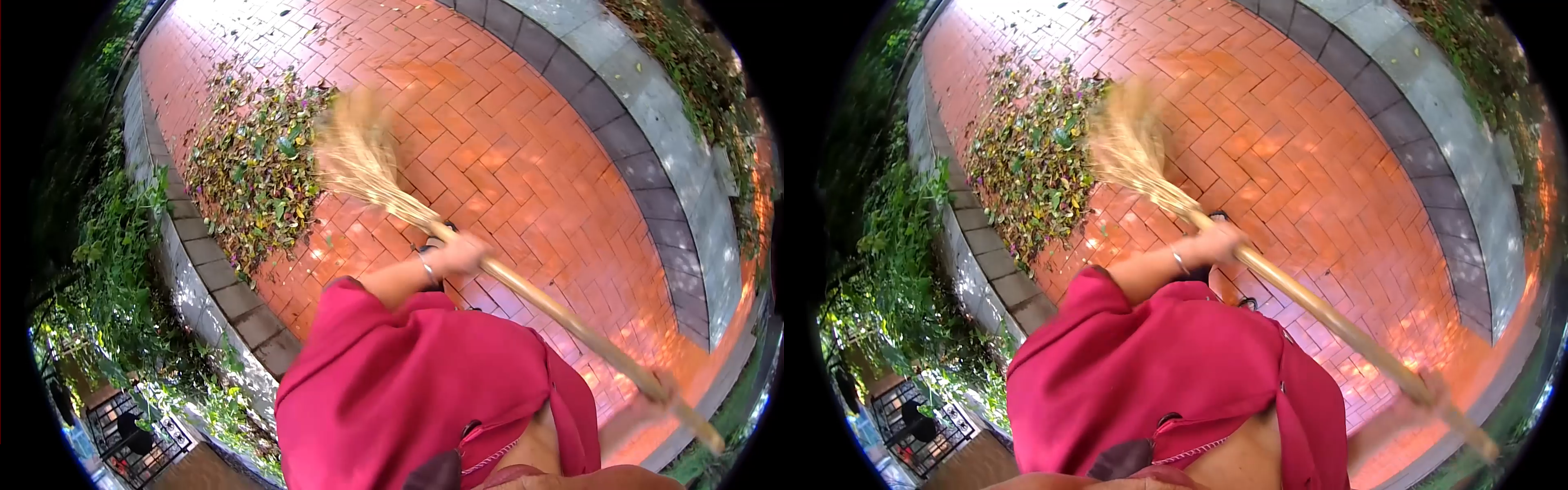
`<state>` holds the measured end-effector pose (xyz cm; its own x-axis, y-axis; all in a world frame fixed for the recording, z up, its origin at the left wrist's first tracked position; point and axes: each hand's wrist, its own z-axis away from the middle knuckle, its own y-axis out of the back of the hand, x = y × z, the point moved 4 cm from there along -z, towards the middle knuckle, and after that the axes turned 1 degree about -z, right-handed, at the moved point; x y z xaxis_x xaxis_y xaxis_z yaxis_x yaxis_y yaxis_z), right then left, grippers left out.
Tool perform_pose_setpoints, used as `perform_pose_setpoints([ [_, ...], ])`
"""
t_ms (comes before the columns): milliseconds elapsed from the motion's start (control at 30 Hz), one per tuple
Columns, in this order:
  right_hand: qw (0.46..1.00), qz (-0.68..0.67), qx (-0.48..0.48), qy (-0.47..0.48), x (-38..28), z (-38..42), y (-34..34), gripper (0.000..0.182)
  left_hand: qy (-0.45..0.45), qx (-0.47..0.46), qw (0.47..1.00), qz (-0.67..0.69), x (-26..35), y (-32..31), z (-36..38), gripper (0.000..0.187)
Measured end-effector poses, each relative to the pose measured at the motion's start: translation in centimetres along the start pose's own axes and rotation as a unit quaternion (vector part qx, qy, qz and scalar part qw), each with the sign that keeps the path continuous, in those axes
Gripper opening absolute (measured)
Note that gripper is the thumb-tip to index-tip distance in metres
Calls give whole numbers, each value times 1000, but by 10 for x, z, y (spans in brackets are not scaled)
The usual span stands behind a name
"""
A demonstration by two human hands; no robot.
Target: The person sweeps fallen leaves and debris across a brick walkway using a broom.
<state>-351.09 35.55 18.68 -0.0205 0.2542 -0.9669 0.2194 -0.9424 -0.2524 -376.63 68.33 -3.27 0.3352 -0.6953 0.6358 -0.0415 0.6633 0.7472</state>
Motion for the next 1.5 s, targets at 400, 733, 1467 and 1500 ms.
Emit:
perform_pose_setpoints([
  [400, 997, -56, 41, -12, 20, -10, -54, 23, -201, 112, 970, -84, -50, 122, -71, 14],
  [733, 882, 372, -21, 290, -74, -103, -35, 28, -249, 33, 968, 1, -4, 186, -293, 12],
  [1467, 999, -2, -36, 34, 56, -279, -395, 17, -173, 131, 976, -19, -234, 348, -396, 14],
  [1500, 998, -7, -57, 10, 74, -281, -426, 17, -139, 104, 985, -17, -264, 350, -384, 11],
])
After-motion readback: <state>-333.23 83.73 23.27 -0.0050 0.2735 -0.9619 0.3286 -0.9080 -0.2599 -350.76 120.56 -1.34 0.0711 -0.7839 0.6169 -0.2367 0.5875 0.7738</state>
